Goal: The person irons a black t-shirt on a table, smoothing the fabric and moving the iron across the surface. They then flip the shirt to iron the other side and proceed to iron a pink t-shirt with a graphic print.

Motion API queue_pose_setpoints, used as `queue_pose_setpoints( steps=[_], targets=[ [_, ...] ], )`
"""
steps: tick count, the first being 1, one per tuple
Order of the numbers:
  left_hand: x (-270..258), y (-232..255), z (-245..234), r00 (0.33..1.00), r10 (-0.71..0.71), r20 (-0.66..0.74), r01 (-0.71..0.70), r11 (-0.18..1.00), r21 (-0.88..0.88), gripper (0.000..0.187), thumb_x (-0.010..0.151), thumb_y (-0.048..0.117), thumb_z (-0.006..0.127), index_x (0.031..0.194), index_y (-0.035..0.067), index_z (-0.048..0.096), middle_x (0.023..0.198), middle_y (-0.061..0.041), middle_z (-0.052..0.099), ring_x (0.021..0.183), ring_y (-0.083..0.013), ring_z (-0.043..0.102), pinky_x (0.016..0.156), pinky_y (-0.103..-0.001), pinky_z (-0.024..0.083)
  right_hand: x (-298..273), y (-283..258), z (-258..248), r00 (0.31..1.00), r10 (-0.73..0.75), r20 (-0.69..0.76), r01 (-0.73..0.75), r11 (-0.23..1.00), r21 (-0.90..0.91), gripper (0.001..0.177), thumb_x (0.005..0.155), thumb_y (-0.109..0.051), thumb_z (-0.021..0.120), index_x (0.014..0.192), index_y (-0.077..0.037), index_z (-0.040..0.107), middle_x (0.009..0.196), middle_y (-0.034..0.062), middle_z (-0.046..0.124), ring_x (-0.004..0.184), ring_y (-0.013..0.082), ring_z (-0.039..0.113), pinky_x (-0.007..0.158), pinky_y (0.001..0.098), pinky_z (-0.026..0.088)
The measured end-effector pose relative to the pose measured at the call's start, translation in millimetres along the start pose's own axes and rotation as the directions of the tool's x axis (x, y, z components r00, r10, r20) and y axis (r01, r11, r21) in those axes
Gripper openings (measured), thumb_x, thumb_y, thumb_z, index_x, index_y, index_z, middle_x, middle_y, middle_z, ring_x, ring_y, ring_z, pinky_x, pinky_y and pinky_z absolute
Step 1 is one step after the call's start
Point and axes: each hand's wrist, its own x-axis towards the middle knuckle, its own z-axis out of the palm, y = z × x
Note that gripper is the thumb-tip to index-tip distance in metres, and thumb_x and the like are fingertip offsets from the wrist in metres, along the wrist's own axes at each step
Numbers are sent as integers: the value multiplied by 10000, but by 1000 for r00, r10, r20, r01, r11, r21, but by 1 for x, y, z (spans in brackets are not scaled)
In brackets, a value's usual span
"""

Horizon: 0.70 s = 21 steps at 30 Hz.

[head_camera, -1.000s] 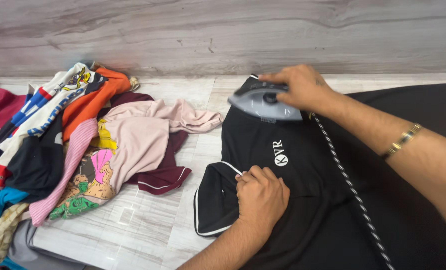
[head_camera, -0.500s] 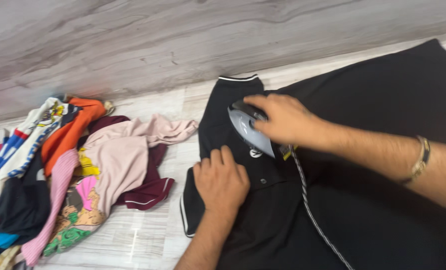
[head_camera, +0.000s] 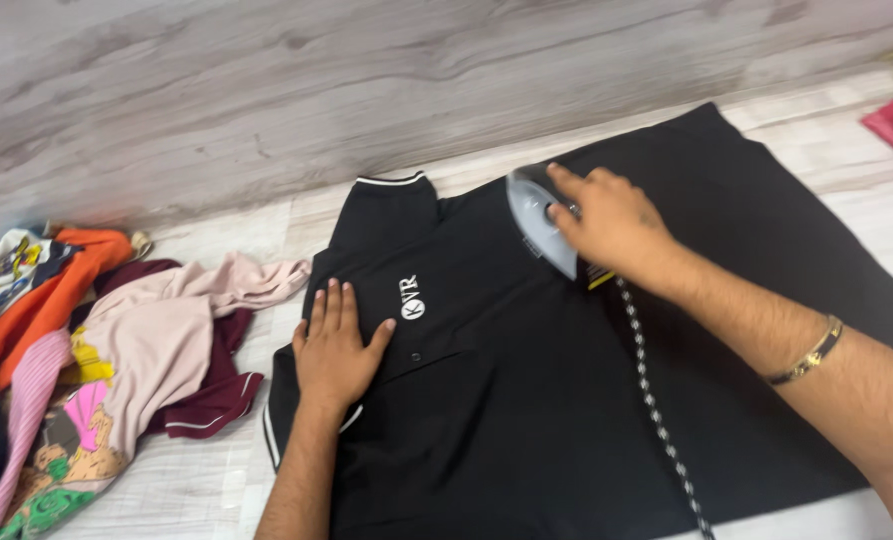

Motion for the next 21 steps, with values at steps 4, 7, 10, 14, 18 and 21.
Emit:
queue_pose_setpoints(
  steps=[4,7,10,14,18,21],
  targets=[
    [5,-1,0,999,-7,51,6,1000,28,921,909,697,460,1589,102,283,1682,-88,231,1551,-260,189,1180,-573,199,4,62,-23,983,123,-138,-119,992,38,602,950,-345,668,1486,-95,558,1109,273,691,1048,450,677,920,530,542],
    [17,6,-14,969,-81,235,69,996,59,914,912,669,469,1586,103,223,1682,-90,155,1541,-298,120,1172,-590,162,-9,81,-42,980,153,-130,-144,986,79,601,926,-340,686,1461,-90,575,1061,253,735,1051,420,703,965,514,541],
    [23,39,-24,997,5,75,-19,983,182,825,958,572,468,1581,68,273,1693,-158,188,1551,-376,145,1194,-587,188,-46,65,-49,982,125,-142,-124,992,17,554,906,-348,704,1415,-141,628,1103,254,702,1042,427,677,920,512,544],
    [27,119,-20,979,201,-39,-203,977,-69,723,1027,480,417,1588,37,304,1690,-186,233,1579,-364,180,1200,-605,237,-103,15,-44,973,-118,-198,150,977,154,504,914,-333,670,1374,-131,636,1077,154,693,927,353,695,803,460,579],
    [20,179,-4,969,240,54,-233,966,-110,722,1009,470,392,1575,36,271,1677,-161,198,1543,-345,147,1150,-637,187,-146,-13,-45,998,-51,37,43,982,185,533,926,-367,643,1424,-185,585,1023,133,631,833,310,702,740,428,586],
    [12,183,13,963,267,22,-266,963,-29,720,1022,494,365,1575,42,277,1669,-143,220,1544,-322,162,1163,-626,184,-154,12,-52,1000,19,19,-21,996,91,529,931,-367,638,1428,-194,579,1005,145,632,822,327,693,725,442,582]
  ],
)
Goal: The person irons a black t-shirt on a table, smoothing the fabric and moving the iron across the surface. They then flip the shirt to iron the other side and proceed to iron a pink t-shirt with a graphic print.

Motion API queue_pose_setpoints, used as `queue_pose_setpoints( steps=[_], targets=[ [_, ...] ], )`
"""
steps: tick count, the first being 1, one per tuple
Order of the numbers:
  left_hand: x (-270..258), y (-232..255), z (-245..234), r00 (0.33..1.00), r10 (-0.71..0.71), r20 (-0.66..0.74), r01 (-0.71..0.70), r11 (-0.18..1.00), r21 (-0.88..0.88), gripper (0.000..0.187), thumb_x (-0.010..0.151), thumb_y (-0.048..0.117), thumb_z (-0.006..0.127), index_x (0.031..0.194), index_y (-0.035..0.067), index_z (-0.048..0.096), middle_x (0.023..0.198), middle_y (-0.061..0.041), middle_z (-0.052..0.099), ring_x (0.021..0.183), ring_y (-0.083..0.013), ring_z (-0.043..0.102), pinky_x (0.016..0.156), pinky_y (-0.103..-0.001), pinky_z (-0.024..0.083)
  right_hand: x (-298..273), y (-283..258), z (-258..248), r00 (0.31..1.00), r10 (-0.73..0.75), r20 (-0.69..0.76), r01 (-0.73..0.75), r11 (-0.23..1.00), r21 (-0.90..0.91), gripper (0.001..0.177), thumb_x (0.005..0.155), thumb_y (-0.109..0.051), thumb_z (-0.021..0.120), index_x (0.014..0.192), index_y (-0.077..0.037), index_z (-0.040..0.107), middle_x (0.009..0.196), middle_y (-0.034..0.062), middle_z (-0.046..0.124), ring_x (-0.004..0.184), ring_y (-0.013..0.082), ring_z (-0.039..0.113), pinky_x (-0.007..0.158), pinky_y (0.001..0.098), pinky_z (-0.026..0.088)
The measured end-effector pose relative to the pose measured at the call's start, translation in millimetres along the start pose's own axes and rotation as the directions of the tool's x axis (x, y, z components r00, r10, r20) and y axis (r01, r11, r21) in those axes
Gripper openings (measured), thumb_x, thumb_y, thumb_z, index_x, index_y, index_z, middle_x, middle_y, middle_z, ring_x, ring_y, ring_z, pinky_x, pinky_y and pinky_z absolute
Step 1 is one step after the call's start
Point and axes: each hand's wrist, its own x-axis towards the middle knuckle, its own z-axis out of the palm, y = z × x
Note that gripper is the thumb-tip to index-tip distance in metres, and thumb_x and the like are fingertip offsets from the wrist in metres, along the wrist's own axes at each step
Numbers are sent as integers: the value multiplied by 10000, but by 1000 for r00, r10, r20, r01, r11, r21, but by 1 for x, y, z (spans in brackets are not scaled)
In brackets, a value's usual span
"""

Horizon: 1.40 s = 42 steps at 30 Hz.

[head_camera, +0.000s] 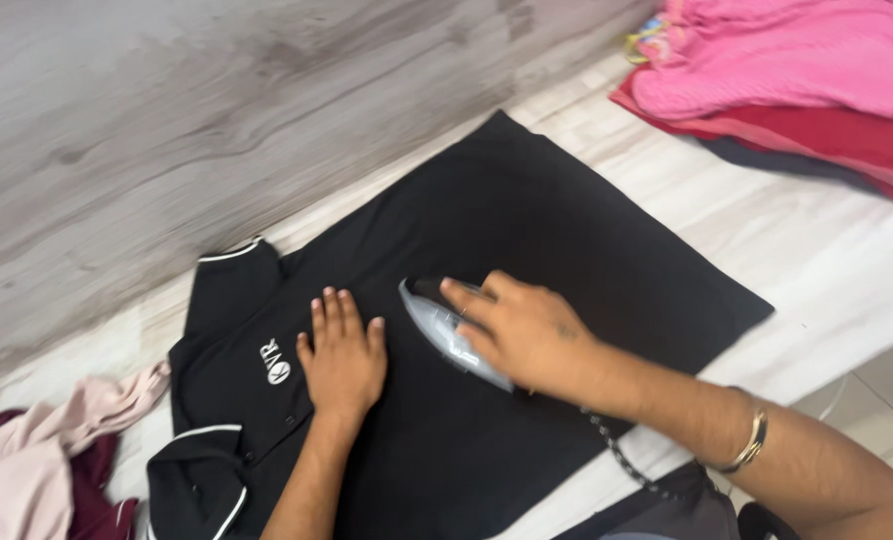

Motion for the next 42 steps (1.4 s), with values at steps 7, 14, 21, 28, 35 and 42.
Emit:
queue_pose_setpoints(
  steps=[7,14,21,28,35,42],
  targets=[
    [3,-12,10,1000,3,-20,-3,1000,19,729,1020,507,349,1582,46,296,1678,-134,246,1555,-298,193,1172,-617,187,9,88,-37,936,191,-296,-213,976,-41,535,926,-371,657,1420,-171,606,973,177,678,880,376,686,765,488,562],
    [6,-15,15,1000,11,-17,-11,1000,-2,735,1007,516,361,1589,71,300,1688,-109,239,1560,-275,185,1180,-612,183,-69,63,-43,960,249,-127,-247,969,25,545,912,-386,652,1423,-202,606,945,159,683,843,366,691,775,469,553],
    [4,-17,17,1000,5,1,-5,1000,-4,734,1010,523,351,1591,76,309,1692,-93,244,1564,-258,192,1190,-589,181,-135,70,-67,909,322,-264,-337,941,-13,533,876,-384,703,1381,-222,652,878,126,678,797,322,679,724,432,532],
    [8,-17,18,1000,-4,-12,4,1000,-2,733,1006,529,357,1589,87,319,1686,-86,250,1554,-257,203,1190,-586,179,-174,101,-92,916,348,-199,-339,937,81,565,788,-388,769,1331,-253,690,820,128,695,716,288,697,697,404,541],
    [9,-15,18,999,-2,-40,3,1000,7,715,998,510,389,1563,72,361,1668,-117,286,1543,-277,233,1175,-603,199,-172,133,-119,833,518,-196,-536,843,-50,616,829,-375,801,1357,-100,642,887,183,758,831,331,703,756,432,534],
    [-23,72,-17,956,275,-105,-273,961,38,726,960,485,536,1495,2,454,1574,-220,422,1462,-350,386,1111,-592,321,-154,195,-139,784,619,32,-488,584,649,513,763,-23,776,1269,10,703,919,159,754,802,229,693,877,329,502]
  ],
)
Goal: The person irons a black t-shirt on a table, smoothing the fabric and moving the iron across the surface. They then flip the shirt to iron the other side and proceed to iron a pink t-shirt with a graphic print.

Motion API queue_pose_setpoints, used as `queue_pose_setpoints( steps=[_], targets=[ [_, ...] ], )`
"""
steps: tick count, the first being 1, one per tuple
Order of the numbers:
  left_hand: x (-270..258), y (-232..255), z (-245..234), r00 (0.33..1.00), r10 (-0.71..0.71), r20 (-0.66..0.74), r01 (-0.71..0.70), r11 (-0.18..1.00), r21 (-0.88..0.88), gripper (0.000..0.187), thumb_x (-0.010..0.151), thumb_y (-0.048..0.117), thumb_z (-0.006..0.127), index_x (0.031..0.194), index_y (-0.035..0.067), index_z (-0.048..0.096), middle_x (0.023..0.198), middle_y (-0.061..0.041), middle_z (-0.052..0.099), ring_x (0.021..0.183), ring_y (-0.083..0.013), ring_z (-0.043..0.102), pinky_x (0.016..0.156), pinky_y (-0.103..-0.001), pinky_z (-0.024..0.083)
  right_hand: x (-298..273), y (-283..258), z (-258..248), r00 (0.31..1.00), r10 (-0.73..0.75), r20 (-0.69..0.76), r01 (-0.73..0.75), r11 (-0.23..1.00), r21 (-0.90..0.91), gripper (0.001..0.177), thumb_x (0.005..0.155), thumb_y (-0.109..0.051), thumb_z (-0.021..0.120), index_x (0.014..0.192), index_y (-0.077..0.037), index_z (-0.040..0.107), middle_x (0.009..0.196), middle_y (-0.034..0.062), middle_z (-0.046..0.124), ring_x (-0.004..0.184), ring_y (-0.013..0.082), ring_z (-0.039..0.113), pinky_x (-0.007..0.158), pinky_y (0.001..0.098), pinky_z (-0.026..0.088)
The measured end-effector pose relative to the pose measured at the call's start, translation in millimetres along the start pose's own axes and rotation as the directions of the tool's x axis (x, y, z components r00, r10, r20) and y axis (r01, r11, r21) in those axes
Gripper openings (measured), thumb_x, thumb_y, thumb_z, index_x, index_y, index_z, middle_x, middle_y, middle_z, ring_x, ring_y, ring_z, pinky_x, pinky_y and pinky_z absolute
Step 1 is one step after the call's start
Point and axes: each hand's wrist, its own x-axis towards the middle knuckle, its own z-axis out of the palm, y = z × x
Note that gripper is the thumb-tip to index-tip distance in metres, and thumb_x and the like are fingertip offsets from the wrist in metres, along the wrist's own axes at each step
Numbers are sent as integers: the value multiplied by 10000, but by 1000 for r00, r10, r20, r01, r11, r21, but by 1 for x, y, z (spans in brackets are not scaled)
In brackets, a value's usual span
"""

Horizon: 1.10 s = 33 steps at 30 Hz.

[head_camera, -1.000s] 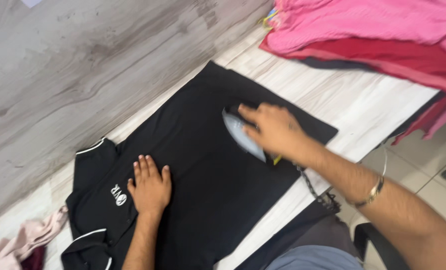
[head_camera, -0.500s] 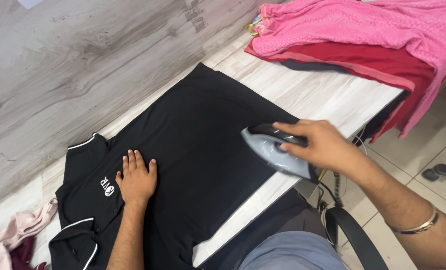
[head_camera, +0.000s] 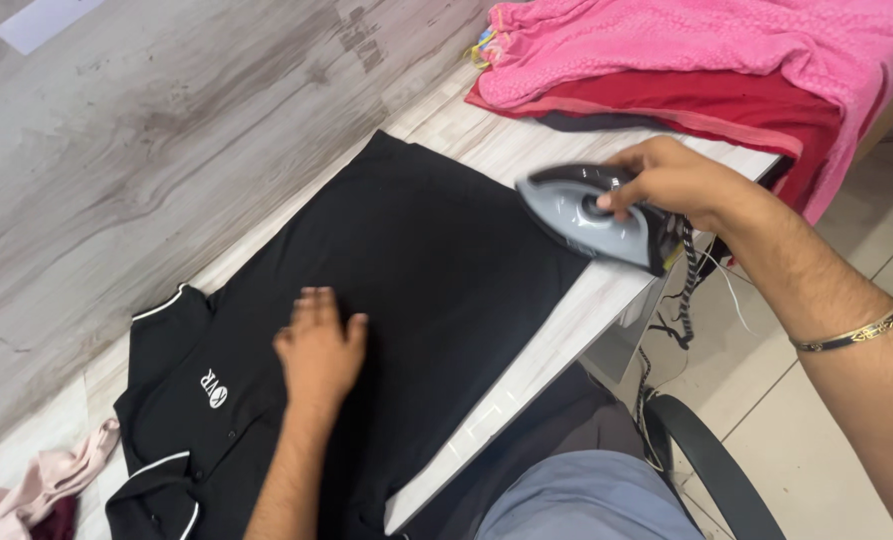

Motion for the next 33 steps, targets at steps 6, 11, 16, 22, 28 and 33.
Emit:
queue_pose_setpoints(
  steps=[6,11,16,22,28,33],
  targets=[
    [-19,93,-17,964,260,57,-253,961,-110,677,949,430,574,1462,-2,478,1535,-242,432,1437,-372,393,1109,-587,297,33,37,-17,962,-171,-212,240,903,357,554,764,74,764,1276,-24,579,1052,46,664,983,139,658,934,297,514],
    [-49,119,-47,938,346,34,-334,923,-191,632,934,368,617,1429,-10,510,1511,-246,469,1422,-352,432,1118,-547,315,47,76,-13,925,-303,-230,379,780,498,621,694,137,768,1214,-101,527,1054,14,617,1024,131,628,912,335,539],
    [-84,119,-76,951,307,32,-294,933,-207,660,898,381,648,1415,-8,512,1481,-231,496,1390,-345,459,1105,-523,331,46,113,-6,883,-434,-178,467,776,424,636,698,186,775,1223,-54,507,1091,16,569,1111,139,587,1046,302,489],
    [-145,113,-82,973,227,-37,-230,961,-155,744,848,419,670,1422,-18,485,1496,-242,465,1378,-361,449,1074,-529,350,39,112,2,887,-415,-205,461,830,313,659,756,144,752,1323,-58,483,1097,13,599,1106,135,595,1010,305,501],
    [-192,105,-68,976,212,48,-208,975,-72,903,774,515,704,1480,13,449,1563,-239,399,1433,-373,392,1056,-599,328,37,108,6,861,-462,-212,493,860,132,620,813,106,772,1348,-9,482,1148,55,635,1156,159,608,1052,318,494],
    [-226,79,-44,982,110,154,-131,983,131,956,675,420,729,1558,189,448,1609,-155,376,1468,-316,353,1093,-658,272,33,107,-4,872,-453,-183,477,871,118,670,764,116,777,1353,-12,484,1245,77,647,1232,187,610,1094,360,502]
  ],
)
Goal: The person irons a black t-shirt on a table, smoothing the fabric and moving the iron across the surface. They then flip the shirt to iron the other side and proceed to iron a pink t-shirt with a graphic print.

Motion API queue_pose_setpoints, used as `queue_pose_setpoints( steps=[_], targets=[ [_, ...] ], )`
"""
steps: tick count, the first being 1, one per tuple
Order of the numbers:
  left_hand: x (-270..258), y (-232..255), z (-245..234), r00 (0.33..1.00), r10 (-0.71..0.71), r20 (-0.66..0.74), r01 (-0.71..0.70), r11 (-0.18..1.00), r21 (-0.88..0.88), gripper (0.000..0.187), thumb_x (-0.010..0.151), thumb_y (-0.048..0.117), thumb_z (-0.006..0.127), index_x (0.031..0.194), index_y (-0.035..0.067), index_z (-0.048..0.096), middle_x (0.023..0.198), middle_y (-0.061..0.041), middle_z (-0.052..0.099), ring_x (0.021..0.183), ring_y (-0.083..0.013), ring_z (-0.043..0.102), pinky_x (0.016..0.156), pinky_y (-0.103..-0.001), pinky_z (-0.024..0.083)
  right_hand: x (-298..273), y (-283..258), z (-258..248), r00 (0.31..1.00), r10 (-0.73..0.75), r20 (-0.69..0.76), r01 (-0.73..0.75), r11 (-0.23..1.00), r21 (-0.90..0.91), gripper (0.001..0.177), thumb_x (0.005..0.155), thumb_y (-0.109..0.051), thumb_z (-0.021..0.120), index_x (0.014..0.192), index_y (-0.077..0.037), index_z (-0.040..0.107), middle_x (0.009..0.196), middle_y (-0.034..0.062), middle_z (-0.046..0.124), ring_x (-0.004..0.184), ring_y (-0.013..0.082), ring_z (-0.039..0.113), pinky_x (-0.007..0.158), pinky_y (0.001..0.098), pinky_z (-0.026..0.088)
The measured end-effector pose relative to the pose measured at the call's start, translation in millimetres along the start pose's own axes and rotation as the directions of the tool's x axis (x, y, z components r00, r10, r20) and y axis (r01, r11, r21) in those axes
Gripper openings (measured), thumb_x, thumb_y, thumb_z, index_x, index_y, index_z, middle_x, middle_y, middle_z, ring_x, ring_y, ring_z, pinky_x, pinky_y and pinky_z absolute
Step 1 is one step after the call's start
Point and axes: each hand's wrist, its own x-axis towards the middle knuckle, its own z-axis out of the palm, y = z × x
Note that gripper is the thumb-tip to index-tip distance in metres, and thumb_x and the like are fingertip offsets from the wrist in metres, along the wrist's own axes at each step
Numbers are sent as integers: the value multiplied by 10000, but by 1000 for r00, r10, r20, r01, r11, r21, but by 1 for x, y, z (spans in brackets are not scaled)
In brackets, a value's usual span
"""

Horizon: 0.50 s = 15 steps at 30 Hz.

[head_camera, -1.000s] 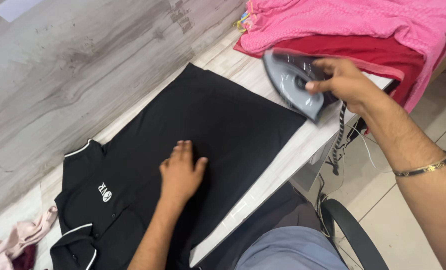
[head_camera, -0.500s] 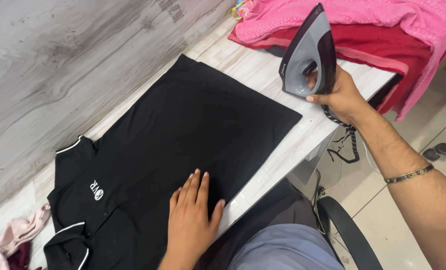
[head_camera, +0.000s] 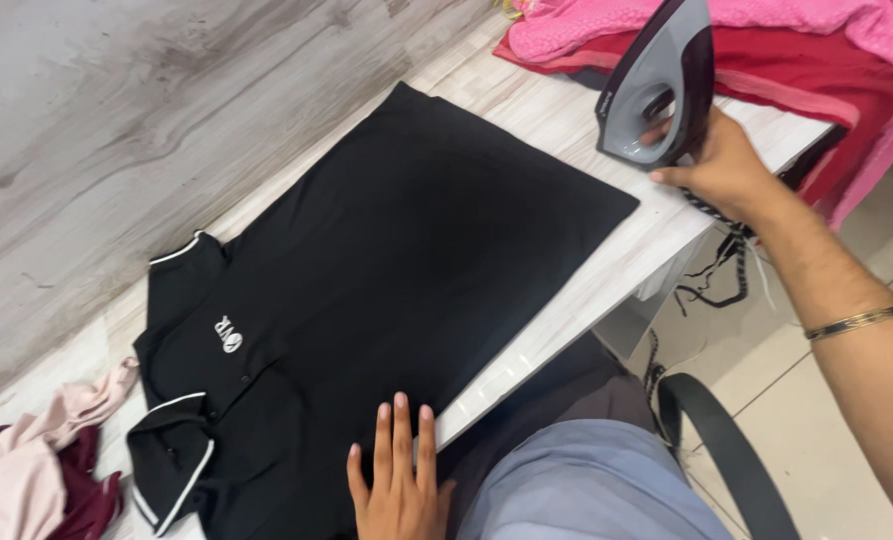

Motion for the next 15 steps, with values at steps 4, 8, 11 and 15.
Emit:
queue_pose_setpoints(
  steps=[4,8,11,15],
  targets=[
    [-29,-24,46,919,26,-394,83,963,256,657,887,230,634,1513,370,489,1546,-99,492,1433,-262,446,1132,-610,261,-19,5,-12,986,-99,-133,150,875,460,715,766,80,702,1435,-70,499,1407,38,576,1360,191,548,1103,375,511],
    [-44,-53,66,789,209,-577,-81,967,240,520,1013,223,515,1514,363,502,1528,-93,521,1407,-244,486,1146,-618,275,-75,-6,4,839,-227,-494,356,916,183,672,797,-20,671,1451,-98,540,1365,28,588,1311,143,549,1167,263,428],
    [-47,-66,51,783,342,-520,-307,939,156,468,990,211,513,1447,300,560,1451,-87,569,1351,-253,533,1087,-626,351,-100,-38,36,926,-340,-163,328,940,-95,304,961,-79,733,1235,-78,600,1201,32,609,1098,148,590,1010,275,477],
    [-60,-77,15,790,267,-553,-363,929,-70,391,948,133,583,1332,103,647,1361,-193,602,1198,-330,676,984,-479,539,-99,-91,89,912,-306,274,410,633,-657,442,787,-244,780,1214,-143,726,1267,107,643,1140,284,613,896,395,536]
  ],
)
